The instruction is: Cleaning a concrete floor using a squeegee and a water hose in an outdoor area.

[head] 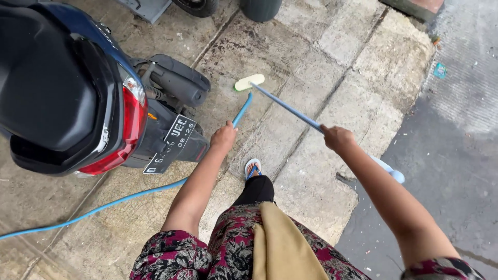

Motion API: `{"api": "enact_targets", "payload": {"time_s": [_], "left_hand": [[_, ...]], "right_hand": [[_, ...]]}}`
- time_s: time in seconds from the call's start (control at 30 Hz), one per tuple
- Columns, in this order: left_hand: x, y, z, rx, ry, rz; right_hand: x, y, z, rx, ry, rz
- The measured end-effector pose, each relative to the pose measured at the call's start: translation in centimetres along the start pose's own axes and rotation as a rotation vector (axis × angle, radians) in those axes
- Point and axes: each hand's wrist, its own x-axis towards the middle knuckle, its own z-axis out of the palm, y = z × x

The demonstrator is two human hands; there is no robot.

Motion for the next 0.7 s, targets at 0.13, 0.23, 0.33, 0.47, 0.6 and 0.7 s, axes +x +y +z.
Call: {"api": "enact_targets", "payload": {"time_s": [0.13, 0.23, 0.33, 0.47, 0.6, 0.7], "left_hand": [[1.7, 3.0, -0.7, -0.072, 0.005, -0.048], [3.5, 5.7, 1.7, -0.100, 0.064, 0.008], [3.4, 10.3, 2.5, -0.221, -0.023, -0.012], [2.7, 17.2, 0.1, -0.351, -0.096, 0.055], [5.9, 19.3, -1.4, -0.408, 0.030, 0.195], [8.0, 18.6, -4.3, -0.425, 0.094, 0.156]], "right_hand": [[-3.7, 2.9, -1.4, 0.004, -0.037, 0.007], [-4.4, 4.5, -3.0, 0.001, -0.081, -0.013], [-4.7, 5.4, -5.2, 0.000, -0.115, 0.001], [-4.2, 6.6, -9.0, -0.025, -0.146, -0.002], [-2.4, 7.0, -11.1, -0.037, -0.150, -0.028], [1.1, 5.3, -11.8, -0.061, -0.143, -0.058]]}}
